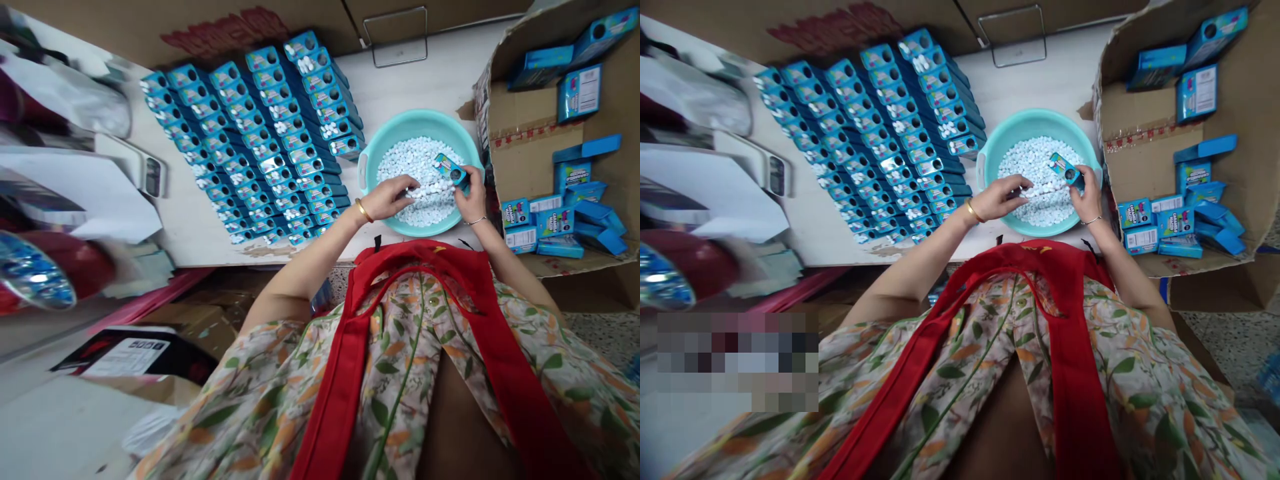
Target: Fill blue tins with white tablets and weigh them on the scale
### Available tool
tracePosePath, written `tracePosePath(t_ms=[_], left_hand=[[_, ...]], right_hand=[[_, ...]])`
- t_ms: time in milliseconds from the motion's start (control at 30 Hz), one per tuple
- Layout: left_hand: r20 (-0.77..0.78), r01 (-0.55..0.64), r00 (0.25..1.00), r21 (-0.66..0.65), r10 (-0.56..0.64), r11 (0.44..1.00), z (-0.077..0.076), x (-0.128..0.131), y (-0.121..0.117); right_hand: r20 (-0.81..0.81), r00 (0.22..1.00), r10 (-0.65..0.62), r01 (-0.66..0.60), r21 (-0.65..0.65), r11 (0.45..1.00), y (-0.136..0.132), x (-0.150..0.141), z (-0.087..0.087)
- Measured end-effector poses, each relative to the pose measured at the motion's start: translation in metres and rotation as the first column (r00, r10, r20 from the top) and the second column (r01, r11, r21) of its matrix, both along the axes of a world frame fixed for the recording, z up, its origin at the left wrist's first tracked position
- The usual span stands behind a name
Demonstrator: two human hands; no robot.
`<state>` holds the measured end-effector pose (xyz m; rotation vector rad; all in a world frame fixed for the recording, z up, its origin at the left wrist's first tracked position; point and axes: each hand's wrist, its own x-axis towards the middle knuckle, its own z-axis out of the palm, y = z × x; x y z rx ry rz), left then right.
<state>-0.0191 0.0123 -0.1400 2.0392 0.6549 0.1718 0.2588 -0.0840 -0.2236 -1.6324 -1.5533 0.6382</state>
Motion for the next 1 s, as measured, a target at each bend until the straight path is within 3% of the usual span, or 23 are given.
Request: tracePosePath(t_ms=[133,233,300,400,467,533,600,733,800,867,933,1000], left_hand=[[-0.294,0.105,0.955,0.18,-0.048,0.978,0.05,0.021,0.017],[-0.555,0.193,0.831,0.235,-0.031,0.953,0.086,0.048,0.01],[-0.623,0.198,0.782,0.273,0.016,0.941,0.105,0.063,-0.002],[-0.617,0.192,0.786,0.31,0.043,0.931,0.122,0.069,-0.014],[-0.593,0.164,0.803,0.314,0.058,0.935,0.121,0.061,-0.014],[-0.564,0.091,0.818,0.328,0.117,0.94,0.109,0.046,-0.005],[-0.532,0.005,0.823,0.355,0.199,0.935,0.084,0.032,0.006],[-0.562,-0.113,0.77,0.345,0.302,0.932,0.008,0.023,0.02],[-0.605,-0.076,0.76,0.277,0.236,0.958,-0.031,0.031,0.017],[-0.611,0.014,0.782,0.219,0.126,0.976,-0.06,0.042,0.007],[-0.578,0.101,0.816,0.182,0.023,0.978,-0.077,0.052,-0.009],[-0.531,0.157,0.845,0.143,-0.059,0.977,-0.081,0.057,-0.024]], right_hand=[[0.043,0.997,0.063,-0.062,-0.025,0.998,-0.001,-0.009,0.004],[0.054,0.994,0.096,-0.094,-0.041,0.995,-0.001,-0.017,0.005],[0.048,0.993,0.104,-0.101,-0.056,0.993,-0.002,-0.022,0.006],[0.031,0.995,0.097,-0.094,-0.069,0.993,-0.002,-0.026,0.005],[0.022,0.996,0.085,-0.083,-0.067,0.994,-0.002,-0.026,0.005],[0.016,0.998,0.065,-0.064,-0.059,0.996,-0.003,-0.024,0.005],[0.01,0.999,0.035,-0.035,-0.052,0.998,-0.003,-0.02,0.007],[0.0,0.999,-0.05,0.05,-0.03,0.998,-0.006,-0.009,0.013],[0.003,0.997,-0.079,0.08,-0.022,0.997,-0.006,-0.003,0.013],[0.006,0.995,-0.103,0.103,-0.016,0.995,-0.006,0.001,0.009],[-0.005,0.991,-0.132,0.132,-0.009,0.991,-0.004,0.004,0.005],[-0.026,0.987,-0.16,0.159,-0.002,0.987,-0.003,0.005,0.0]])
